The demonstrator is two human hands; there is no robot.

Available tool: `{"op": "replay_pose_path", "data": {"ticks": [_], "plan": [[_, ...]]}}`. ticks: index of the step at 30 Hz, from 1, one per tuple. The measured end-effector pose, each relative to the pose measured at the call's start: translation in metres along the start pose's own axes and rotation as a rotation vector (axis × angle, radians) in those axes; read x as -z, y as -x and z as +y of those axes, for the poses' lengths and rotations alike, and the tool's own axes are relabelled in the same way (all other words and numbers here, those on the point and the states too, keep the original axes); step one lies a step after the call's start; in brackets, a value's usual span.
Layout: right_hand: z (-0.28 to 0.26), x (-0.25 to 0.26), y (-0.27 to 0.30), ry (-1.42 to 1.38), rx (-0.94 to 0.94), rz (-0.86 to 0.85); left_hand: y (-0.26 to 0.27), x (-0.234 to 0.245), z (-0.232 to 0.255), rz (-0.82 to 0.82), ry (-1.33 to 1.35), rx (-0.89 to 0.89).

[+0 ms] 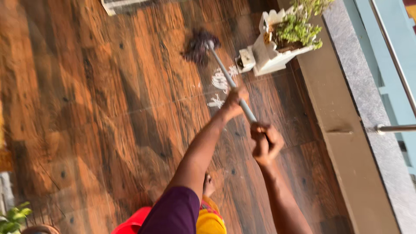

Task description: The person dips a mop into a bucket of water, wrings it out by hand, and mops the wood-patterned floor of a balcony, moving around a potted plant and a floor design.

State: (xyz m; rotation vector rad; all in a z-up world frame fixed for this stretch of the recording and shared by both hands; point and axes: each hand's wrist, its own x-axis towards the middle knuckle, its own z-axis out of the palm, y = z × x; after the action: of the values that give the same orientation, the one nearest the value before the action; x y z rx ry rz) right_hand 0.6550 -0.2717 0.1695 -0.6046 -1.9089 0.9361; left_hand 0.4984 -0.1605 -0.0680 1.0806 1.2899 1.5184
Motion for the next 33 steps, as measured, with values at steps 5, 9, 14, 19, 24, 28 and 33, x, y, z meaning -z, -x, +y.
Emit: {"op": "replay_pose_path", "data": {"ticks": [5, 9, 14, 19, 24, 28, 33], "plan": [[-0.010, 0.005, -0.003, -0.191, -0.154, 0.058, 0.024, 0.002, 0.024, 0.206, -0.650, -0.530], [-0.101, 0.063, 0.010, -0.127, -0.255, 0.135, 0.078, -0.055, 0.105, 0.110, -0.623, -0.326], [-0.171, 0.114, -0.002, -0.140, -0.246, 0.017, 0.136, -0.095, 0.174, 0.124, -0.530, -0.359], [-0.150, 0.121, -0.008, -0.718, -0.248, -0.072, 0.106, -0.096, 0.154, -0.022, -0.580, -0.313], [-0.084, 0.083, 0.011, 0.652, 0.618, 0.092, 0.086, -0.074, 0.099, 0.076, -0.624, -0.353], [-0.038, 0.052, 0.065, -0.177, 0.069, -0.095, 0.100, -0.047, 0.050, 0.107, -0.612, -0.421], [-0.033, 0.123, 0.112, -0.294, 0.023, -0.162, 0.131, -0.114, 0.045, 0.196, -0.528, -0.371]]}}
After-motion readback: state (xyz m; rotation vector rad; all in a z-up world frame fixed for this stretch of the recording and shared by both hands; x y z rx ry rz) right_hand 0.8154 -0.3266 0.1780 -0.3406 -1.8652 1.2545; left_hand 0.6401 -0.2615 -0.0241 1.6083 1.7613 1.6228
